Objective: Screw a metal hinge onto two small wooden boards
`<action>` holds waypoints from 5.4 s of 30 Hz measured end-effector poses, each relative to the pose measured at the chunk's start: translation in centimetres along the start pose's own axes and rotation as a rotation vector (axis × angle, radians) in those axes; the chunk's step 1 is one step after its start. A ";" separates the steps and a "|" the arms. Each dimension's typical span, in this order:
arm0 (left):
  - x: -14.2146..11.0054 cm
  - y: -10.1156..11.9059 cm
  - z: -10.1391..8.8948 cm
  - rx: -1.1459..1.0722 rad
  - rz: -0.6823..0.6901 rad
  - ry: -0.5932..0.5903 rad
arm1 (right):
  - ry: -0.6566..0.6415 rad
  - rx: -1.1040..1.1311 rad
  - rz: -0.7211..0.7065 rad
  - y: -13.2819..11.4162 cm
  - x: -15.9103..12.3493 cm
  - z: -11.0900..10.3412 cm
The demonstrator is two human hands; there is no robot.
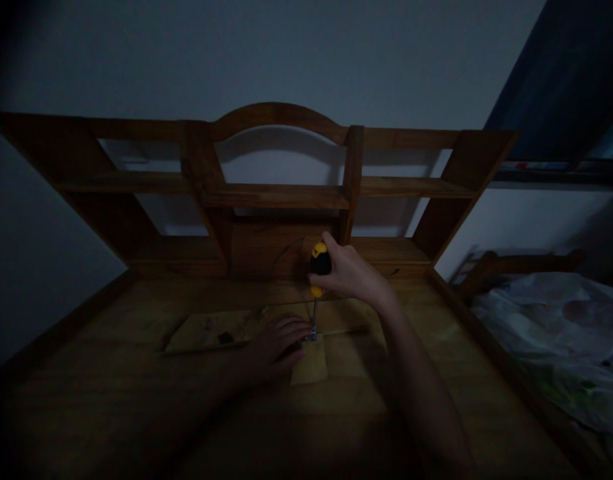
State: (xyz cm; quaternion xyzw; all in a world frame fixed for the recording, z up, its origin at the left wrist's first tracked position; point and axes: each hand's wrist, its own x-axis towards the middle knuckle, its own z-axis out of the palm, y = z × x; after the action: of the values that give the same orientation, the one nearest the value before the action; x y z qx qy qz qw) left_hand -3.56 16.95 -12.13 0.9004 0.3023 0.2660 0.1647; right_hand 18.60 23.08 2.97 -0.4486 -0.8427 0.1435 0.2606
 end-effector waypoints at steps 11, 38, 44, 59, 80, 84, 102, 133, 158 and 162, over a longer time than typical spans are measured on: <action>-0.2 0.0 0.1 -0.001 -0.014 -0.011 | 0.070 -0.088 -0.108 0.5 0.3 0.1; -0.3 -0.2 0.1 -0.005 -0.015 -0.044 | 0.119 -0.231 -0.165 -1.6 -0.3 0.6; -0.2 0.0 -0.2 -0.017 -0.027 -0.056 | 0.048 -0.127 -0.221 -1.5 -0.6 0.0; 0.0 -0.2 0.3 0.067 -0.045 0.071 | 0.058 -0.181 -0.201 -1.7 -0.8 -0.4; -0.3 -2.2 1.2 0.109 -0.132 0.275 | 0.009 -0.128 -0.195 -1.7 -1.1 -0.7; -0.3 -2.4 1.4 0.123 -0.135 0.266 | 0.037 -0.138 -0.194 -1.6 -1.1 -0.7; -0.3 -2.4 1.6 0.095 -0.153 0.149 | 0.028 -0.134 -0.238 -1.6 -1.0 -0.9; 0.5 -4.5 1.0 0.210 -0.003 0.068 | 0.117 -0.354 -0.149 -2.3 -1.6 -0.5; 0.3 -1.7 0.5 0.143 0.096 0.015 | 0.131 -0.456 -0.145 -2.6 -1.8 -0.1; 0.4 -1.9 0.9 0.072 0.121 -0.011 | 0.066 -0.288 -0.251 -2.5 -1.9 -0.7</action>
State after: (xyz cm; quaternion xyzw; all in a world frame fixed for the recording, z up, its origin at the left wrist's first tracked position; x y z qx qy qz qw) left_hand -3.61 18.52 -13.57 0.9238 0.2557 0.2595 0.1177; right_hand 18.14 20.13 4.13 -0.3773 -0.8948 -0.0270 0.2372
